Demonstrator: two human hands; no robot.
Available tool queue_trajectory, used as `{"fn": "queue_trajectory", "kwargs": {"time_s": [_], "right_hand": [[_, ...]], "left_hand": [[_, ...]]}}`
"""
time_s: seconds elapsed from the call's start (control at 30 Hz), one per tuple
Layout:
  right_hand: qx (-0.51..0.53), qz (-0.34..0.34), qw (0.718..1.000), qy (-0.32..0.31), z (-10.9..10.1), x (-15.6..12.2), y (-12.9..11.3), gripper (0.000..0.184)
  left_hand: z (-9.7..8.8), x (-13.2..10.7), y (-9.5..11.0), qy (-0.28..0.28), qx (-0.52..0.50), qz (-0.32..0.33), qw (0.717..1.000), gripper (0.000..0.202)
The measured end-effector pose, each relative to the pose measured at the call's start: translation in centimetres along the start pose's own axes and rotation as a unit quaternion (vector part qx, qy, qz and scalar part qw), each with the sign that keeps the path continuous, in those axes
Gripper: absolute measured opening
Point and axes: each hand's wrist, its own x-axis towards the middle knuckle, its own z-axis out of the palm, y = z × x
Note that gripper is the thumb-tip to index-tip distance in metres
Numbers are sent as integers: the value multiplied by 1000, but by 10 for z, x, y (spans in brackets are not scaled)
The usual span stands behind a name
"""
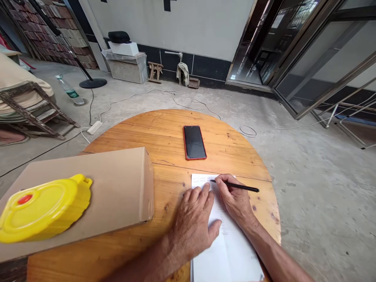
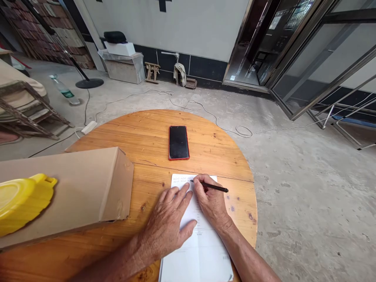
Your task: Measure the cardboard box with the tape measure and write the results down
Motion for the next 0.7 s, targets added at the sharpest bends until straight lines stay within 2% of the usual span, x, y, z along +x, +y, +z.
{"fn": "queue_trajectory", "kwargs": {"time_s": [0.7], "right_hand": [[-19, -9, 1000, -3, 1, 0, 0, 17]], "left_hand": [[1, -1, 0, -5, 11, 1, 1000, 62]]}}
